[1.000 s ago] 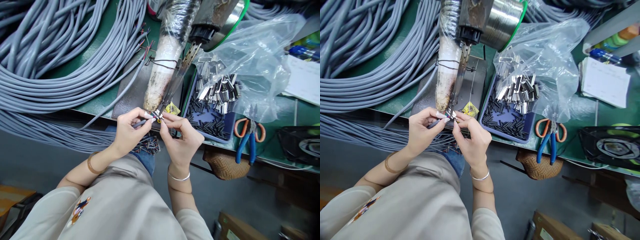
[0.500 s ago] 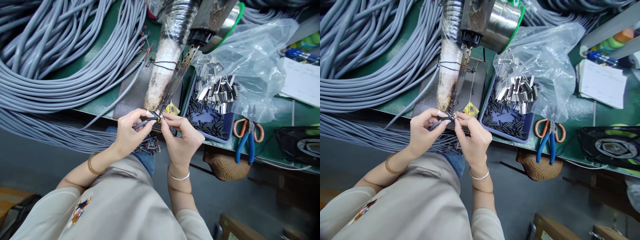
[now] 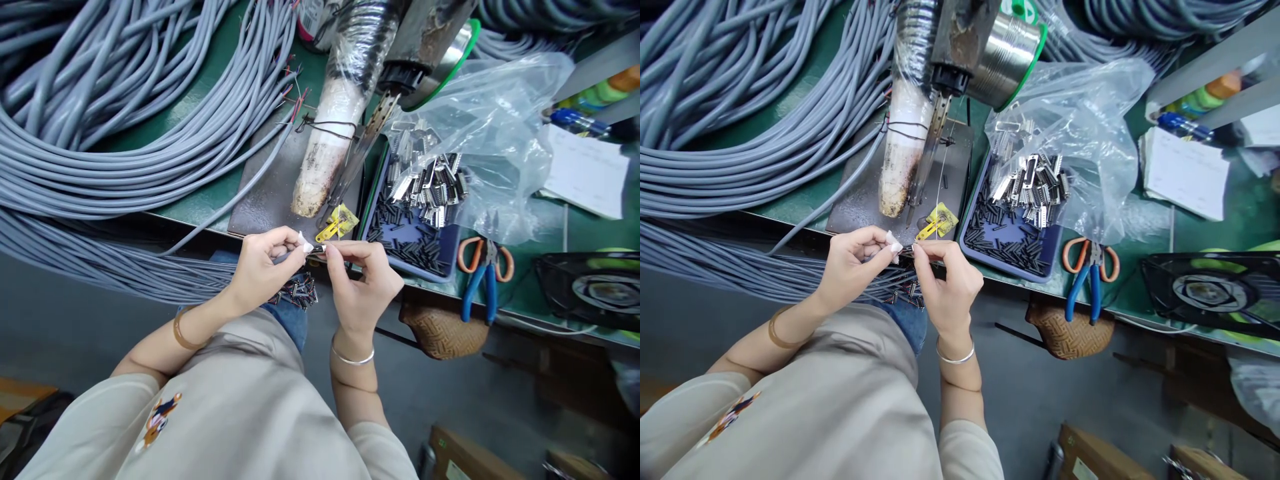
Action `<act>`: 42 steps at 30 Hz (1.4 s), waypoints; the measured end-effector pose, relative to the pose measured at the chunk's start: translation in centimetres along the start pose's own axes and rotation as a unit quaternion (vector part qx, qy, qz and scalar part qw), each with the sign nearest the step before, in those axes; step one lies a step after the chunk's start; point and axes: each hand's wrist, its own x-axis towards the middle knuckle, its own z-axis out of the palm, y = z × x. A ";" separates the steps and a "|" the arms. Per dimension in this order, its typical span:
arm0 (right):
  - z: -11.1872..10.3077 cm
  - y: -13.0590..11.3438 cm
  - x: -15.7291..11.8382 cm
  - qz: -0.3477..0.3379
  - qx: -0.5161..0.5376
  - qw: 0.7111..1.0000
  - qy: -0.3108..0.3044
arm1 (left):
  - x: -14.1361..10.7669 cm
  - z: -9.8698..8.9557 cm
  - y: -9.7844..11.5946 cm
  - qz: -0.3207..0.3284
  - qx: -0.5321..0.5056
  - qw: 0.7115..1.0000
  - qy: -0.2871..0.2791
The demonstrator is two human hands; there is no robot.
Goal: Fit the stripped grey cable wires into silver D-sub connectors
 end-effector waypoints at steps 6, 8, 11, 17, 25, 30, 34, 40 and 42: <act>0.0 0.1 -0.4 0.017 0.019 1.000 -0.005 | -0.2 -0.2 -0.2 -0.009 -0.023 1.000 -0.009; 0.0 0.2 -0.6 0.014 0.030 0.999 0.017 | -0.3 -0.2 -0.3 0.005 -0.015 1.000 -0.005; -0.1 0.1 -0.7 -0.034 0.056 0.989 0.132 | -0.2 -0.3 -0.5 0.021 0.006 1.000 0.009; -0.7 -0.2 -0.5 -0.020 0.026 0.993 0.110 | 0.2 -0.3 -0.7 0.040 0.025 0.998 0.036; 0.4 0.5 0.4 -0.096 -0.041 0.995 0.000 | 0.9 -0.1 -0.7 0.081 0.029 0.995 0.053; 0.5 0.8 0.2 -0.054 0.000 0.999 -0.010 | 1.3 0.0 -0.4 0.093 0.037 0.992 0.071; 0.5 0.7 0.6 -0.051 0.018 0.999 -0.003 | 1.4 0.2 -0.3 0.106 0.051 0.989 0.085; 0.5 0.4 1.4 -0.071 0.001 0.997 0.021 | 1.3 0.6 -0.6 0.135 0.051 0.984 0.107; 0.5 0.4 1.5 -0.078 -0.008 0.997 0.025 | 1.3 0.7 -0.7 0.132 0.045 0.984 0.114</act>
